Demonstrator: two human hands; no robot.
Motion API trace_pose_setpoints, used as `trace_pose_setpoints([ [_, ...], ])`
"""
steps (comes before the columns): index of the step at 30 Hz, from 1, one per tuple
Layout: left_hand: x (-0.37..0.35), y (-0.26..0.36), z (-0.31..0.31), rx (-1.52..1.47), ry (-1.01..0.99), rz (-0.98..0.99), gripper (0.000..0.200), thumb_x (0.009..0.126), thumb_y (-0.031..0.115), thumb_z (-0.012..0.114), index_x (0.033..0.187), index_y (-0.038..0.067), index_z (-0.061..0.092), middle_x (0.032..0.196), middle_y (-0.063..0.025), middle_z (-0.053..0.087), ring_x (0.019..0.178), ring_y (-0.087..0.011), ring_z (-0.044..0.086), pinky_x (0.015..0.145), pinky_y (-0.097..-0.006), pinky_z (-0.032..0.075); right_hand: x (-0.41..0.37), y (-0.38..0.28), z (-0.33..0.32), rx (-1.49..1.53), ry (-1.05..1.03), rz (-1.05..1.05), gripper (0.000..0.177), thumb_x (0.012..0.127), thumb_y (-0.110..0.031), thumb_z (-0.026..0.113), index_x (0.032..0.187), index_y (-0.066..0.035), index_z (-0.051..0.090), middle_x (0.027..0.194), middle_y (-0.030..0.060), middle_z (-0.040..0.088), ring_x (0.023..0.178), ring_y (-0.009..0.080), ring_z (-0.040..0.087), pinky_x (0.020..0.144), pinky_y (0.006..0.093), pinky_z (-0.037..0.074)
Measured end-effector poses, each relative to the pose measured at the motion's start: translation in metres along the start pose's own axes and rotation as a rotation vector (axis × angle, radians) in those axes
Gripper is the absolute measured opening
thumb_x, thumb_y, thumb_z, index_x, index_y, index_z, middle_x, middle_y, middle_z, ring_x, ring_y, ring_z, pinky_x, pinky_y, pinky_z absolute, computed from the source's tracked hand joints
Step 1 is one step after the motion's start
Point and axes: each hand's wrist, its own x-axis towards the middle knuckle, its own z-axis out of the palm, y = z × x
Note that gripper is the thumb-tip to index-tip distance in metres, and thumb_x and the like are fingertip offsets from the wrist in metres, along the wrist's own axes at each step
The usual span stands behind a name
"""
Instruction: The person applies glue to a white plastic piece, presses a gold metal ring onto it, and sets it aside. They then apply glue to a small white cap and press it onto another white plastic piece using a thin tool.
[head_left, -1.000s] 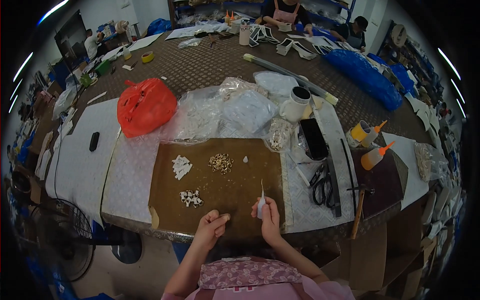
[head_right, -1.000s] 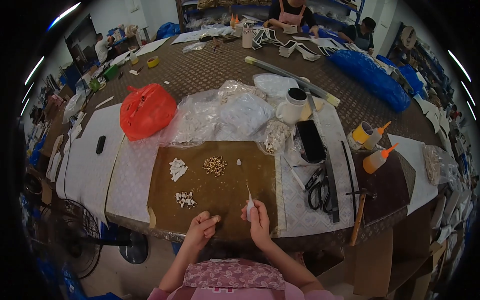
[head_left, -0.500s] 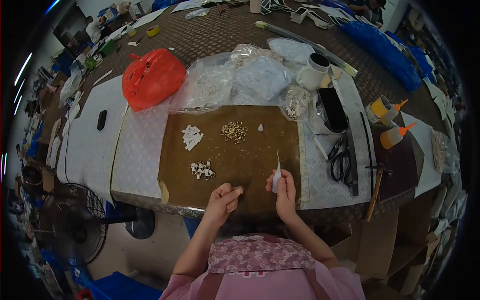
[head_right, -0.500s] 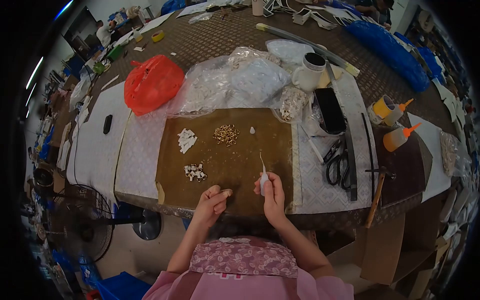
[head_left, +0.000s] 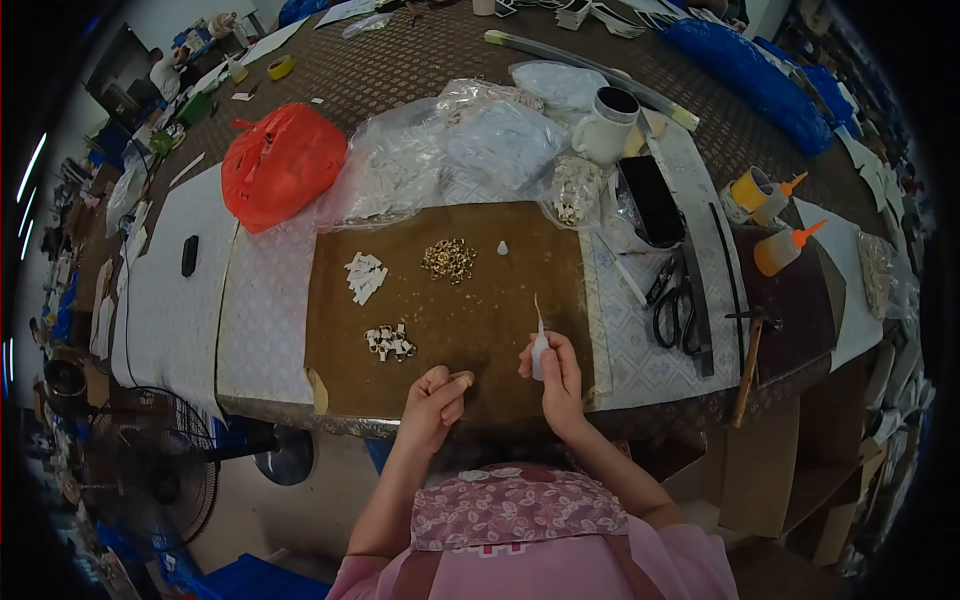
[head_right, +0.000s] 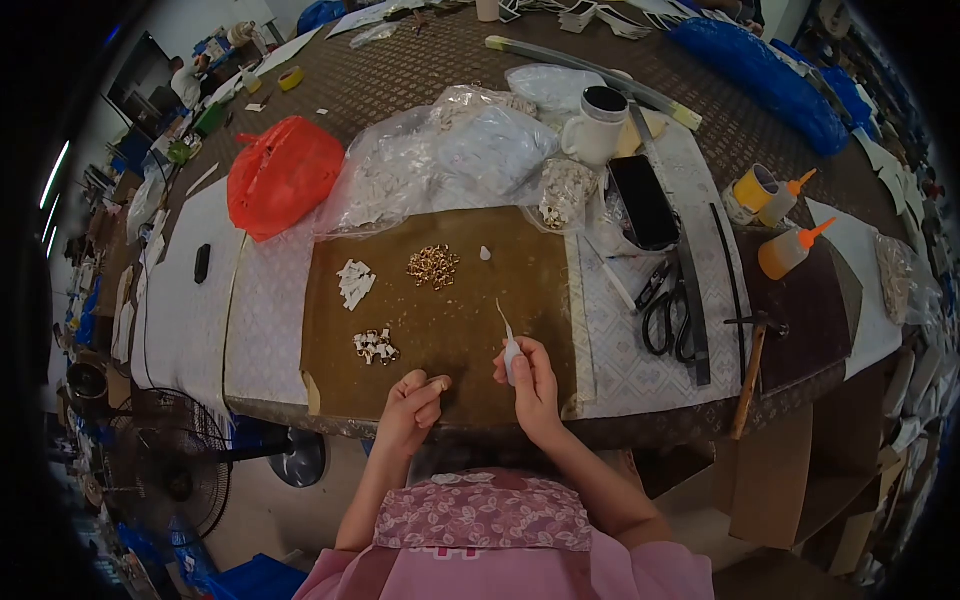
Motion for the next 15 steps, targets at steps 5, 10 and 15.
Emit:
trace_pose_setpoints([
  [5,0.0,0.0001,0.0003,0.008,0.01,0.001,0.04,0.085,-0.004,0.057,0.063,0.016,0.031,0.09,-0.0108,0.062,0.044,-0.0019,0.033,0.039,-0.0186,0.022,0.0004,-0.0002,0.0,0.011,-0.005,-0.002,0.03,0.101,-0.023,0.038,0.119,0.0,0.044,0.093,0.0052,0.056,0.078,0.0092,0.052,0.074,0.0241,0.044],
  [10,0.0012,-0.0021,-0.0023,0.007,0.0,0.009,0.04,0.085,-0.003,0.058,0.062,0.017,0.031,0.09,-0.0109,0.062,0.044,-0.0018,0.033,0.038,-0.0185,0.022,0.0003,-0.0007,0.0007,-0.029,-0.001,-0.001,0.028,0.101,-0.023,0.036,0.116,0.0,0.045,0.093,0.0061,0.054,0.078,0.0114,0.052,0.074,0.0257,0.044],
  [15,0.001,-0.0026,-0.0003,0.014,0.016,0.022,0.041,0.085,-0.003,0.059,0.062,0.017,0.031,0.088,-0.0108,0.062,0.043,-0.0018,0.033,0.038,-0.0187,0.022,0.0003,-0.0023,0.0013,-0.032,-0.008,-0.012,0.029,0.101,-0.023,0.035,0.116,-0.001,0.045,0.093,0.0058,0.054,0.078,0.0116,0.052,0.073,0.0257,0.044],
])
